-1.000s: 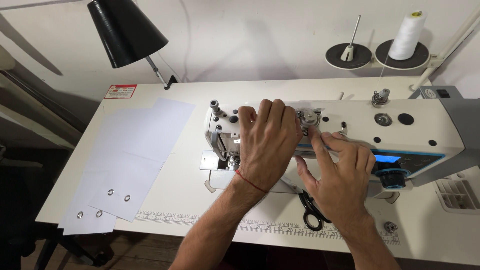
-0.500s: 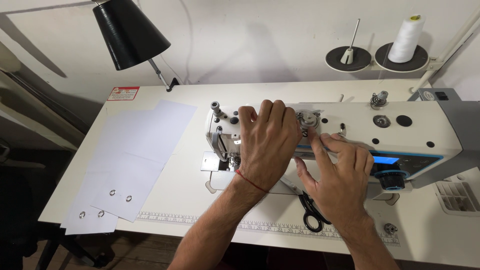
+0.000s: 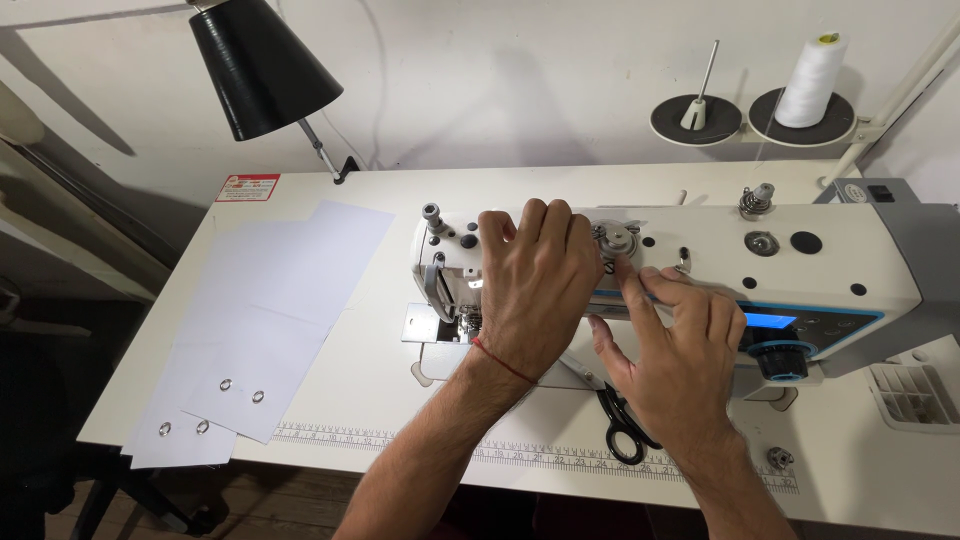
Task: Threading a professional sewing machine and preparing the bobbin winder
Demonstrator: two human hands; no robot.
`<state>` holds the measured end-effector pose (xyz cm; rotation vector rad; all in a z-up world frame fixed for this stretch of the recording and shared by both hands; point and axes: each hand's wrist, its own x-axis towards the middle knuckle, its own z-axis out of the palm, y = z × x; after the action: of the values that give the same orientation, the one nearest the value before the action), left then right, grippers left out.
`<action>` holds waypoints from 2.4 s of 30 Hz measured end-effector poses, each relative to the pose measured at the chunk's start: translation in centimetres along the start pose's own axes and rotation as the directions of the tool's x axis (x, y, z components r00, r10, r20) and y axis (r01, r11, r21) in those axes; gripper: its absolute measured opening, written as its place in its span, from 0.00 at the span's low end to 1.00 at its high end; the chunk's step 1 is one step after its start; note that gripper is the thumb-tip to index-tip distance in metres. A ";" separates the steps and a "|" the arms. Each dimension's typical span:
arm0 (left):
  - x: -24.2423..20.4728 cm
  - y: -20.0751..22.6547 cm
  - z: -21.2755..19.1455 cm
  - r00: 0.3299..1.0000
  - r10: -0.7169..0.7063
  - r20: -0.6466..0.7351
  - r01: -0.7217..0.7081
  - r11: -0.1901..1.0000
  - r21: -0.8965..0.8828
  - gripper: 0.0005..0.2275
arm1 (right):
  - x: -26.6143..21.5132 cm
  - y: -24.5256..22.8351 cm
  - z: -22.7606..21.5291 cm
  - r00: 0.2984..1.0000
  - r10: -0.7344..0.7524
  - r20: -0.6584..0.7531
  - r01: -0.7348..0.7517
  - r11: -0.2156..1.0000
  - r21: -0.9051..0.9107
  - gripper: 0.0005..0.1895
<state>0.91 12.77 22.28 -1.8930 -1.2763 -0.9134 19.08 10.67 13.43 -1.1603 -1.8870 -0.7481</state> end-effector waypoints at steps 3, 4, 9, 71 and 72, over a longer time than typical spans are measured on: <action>-0.1 0.0 0.1 1.000 -0.005 0.006 0.005 1.000 0.001 0.10 | 0.1 -0.1 -0.1 1.000 -0.002 0.002 0.002 1.000 -0.007 0.31; -0.1 0.0 0.1 1.000 -0.006 0.006 0.006 1.000 0.001 0.10 | 0.1 -0.1 -0.1 1.000 -0.003 0.002 0.003 1.000 -0.007 0.31; -0.1 0.1 0.2 1.000 -0.008 -0.004 0.009 1.000 0.024 0.11 | 0.1 -0.1 -0.1 1.000 0.007 0.007 -0.007 1.000 -0.016 0.31; -1.6 -0.4 -1.0 0.946 0.002 0.325 0.003 1.000 -0.016 0.08 | 0.0 0.1 -0.1 1.000 -0.004 0.021 0.004 1.000 0.003 0.39; -1.5 -0.5 -1.1 0.950 0.004 0.314 0.001 1.000 -0.014 0.07 | 0.0 0.1 -0.1 1.000 -0.003 0.025 0.003 1.000 0.003 0.39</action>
<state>-0.19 11.31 21.65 -2.1114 -1.4526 -0.6365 19.16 10.61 13.53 -1.1699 -1.9100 -0.7358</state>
